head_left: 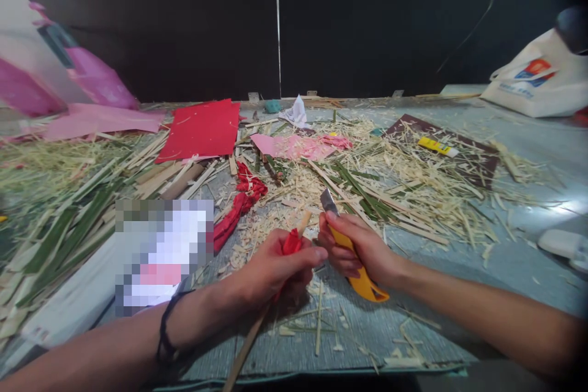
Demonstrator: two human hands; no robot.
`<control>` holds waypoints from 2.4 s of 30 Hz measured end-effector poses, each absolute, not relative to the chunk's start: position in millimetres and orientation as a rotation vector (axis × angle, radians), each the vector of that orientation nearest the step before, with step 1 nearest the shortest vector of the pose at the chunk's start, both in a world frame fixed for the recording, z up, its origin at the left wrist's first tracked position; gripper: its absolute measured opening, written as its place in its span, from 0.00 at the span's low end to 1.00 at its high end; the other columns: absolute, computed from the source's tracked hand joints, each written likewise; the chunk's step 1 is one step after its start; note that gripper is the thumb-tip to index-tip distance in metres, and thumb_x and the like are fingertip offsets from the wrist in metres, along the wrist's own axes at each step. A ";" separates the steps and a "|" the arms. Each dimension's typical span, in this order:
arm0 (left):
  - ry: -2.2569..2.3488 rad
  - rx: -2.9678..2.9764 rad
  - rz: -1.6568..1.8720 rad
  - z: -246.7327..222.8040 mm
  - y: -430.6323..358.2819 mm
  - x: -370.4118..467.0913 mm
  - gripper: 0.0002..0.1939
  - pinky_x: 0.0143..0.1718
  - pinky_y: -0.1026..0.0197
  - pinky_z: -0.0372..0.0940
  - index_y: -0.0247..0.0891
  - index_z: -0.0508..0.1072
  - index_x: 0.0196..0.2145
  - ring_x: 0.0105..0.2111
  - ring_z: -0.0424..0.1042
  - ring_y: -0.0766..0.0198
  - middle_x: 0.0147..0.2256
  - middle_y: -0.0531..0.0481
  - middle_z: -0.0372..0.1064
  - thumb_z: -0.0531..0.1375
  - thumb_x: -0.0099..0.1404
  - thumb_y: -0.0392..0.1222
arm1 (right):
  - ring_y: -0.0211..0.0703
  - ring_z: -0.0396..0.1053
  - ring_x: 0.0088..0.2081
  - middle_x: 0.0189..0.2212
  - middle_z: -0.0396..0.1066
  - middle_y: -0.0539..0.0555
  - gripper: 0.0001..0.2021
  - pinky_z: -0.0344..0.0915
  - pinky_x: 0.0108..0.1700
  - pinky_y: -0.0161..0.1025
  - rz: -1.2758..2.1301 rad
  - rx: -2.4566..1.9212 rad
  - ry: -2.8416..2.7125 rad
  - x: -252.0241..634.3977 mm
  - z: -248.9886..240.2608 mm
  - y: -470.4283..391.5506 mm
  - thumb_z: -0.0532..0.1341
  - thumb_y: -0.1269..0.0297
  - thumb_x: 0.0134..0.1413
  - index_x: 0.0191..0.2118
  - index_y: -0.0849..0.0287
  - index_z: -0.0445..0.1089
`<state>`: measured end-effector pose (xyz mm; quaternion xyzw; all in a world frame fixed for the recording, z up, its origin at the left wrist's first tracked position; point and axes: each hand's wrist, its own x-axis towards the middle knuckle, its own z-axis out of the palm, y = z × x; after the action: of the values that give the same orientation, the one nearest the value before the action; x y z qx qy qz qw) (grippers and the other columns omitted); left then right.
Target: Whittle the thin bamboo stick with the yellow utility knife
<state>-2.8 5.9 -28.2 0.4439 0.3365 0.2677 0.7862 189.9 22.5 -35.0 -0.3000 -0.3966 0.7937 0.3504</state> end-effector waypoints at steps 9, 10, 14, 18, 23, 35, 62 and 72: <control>0.727 1.105 0.545 -27.8 7.7 -5.0 0.25 0.17 0.64 0.45 0.39 0.62 0.18 0.15 0.50 0.73 0.15 0.58 0.53 0.63 0.66 0.54 | 0.29 0.44 0.13 0.14 0.52 0.41 0.22 0.49 0.14 0.26 2.091 -0.761 -1.033 190.6 -34.1 23.4 0.57 0.46 0.66 0.29 0.59 0.63; 0.726 1.108 0.539 -28.2 7.8 -5.4 0.24 0.17 0.64 0.45 0.39 0.63 0.18 0.15 0.50 0.73 0.15 0.58 0.54 0.64 0.66 0.53 | 0.29 0.44 0.13 0.14 0.52 0.42 0.22 0.49 0.14 0.26 2.096 -0.760 -1.042 190.7 -34.1 23.6 0.57 0.46 0.66 0.29 0.59 0.63; 0.742 1.090 0.545 -29.3 7.7 -5.6 0.24 0.17 0.64 0.44 0.38 0.63 0.19 0.15 0.50 0.73 0.16 0.58 0.54 0.64 0.66 0.53 | 0.29 0.45 0.13 0.14 0.52 0.41 0.22 0.50 0.15 0.26 2.106 -0.766 -1.061 190.6 -33.7 23.8 0.56 0.45 0.67 0.30 0.59 0.63; 0.717 1.089 0.538 -28.0 7.5 -4.7 0.25 0.18 0.65 0.45 0.38 0.62 0.19 0.16 0.51 0.73 0.16 0.58 0.54 0.64 0.66 0.53 | 0.29 0.46 0.12 0.13 0.53 0.41 0.22 0.50 0.14 0.26 2.098 -0.764 -1.081 190.8 -33.3 23.1 0.56 0.44 0.67 0.30 0.58 0.63; 0.713 1.084 0.521 -23.5 7.1 -4.9 0.25 0.18 0.64 0.46 0.39 0.62 0.18 0.15 0.51 0.73 0.15 0.58 0.54 0.63 0.66 0.54 | 0.31 0.52 0.12 0.13 0.58 0.44 0.23 0.54 0.15 0.28 2.060 -0.776 -1.113 190.8 -35.2 22.0 0.52 0.45 0.69 0.31 0.59 0.65; 0.723 1.049 0.560 -26.4 3.8 -3.7 0.23 0.17 0.64 0.43 0.39 0.61 0.19 0.15 0.49 0.73 0.14 0.59 0.53 0.64 0.65 0.51 | 0.27 0.50 0.12 0.16 0.61 0.40 0.14 0.48 0.13 0.25 1.879 -0.848 -1.291 192.5 -34.7 19.3 0.69 0.56 0.58 0.40 0.58 0.67; 0.717 1.018 0.561 -29.8 8.6 -4.1 0.21 0.18 0.64 0.43 0.38 0.65 0.21 0.16 0.49 0.73 0.16 0.59 0.54 0.67 0.63 0.50 | 0.29 0.57 0.20 0.31 0.71 0.49 0.15 0.56 0.20 0.28 1.797 -0.736 -1.507 196.5 -33.7 20.6 0.72 0.59 0.54 0.42 0.59 0.71; 0.722 1.021 0.573 -29.5 9.8 -4.1 0.23 0.17 0.64 0.42 0.38 0.63 0.21 0.15 0.49 0.74 0.15 0.60 0.52 0.66 0.64 0.52 | 0.26 0.56 0.18 0.28 0.68 0.46 0.14 0.56 0.17 0.24 1.874 -0.694 -1.396 194.5 -30.5 18.8 0.72 0.64 0.54 0.41 0.60 0.69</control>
<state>-4.1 9.8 -29.5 0.4710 0.3333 0.2643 0.7728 194.5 18.8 -30.5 -0.2673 -0.5374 0.7218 0.3447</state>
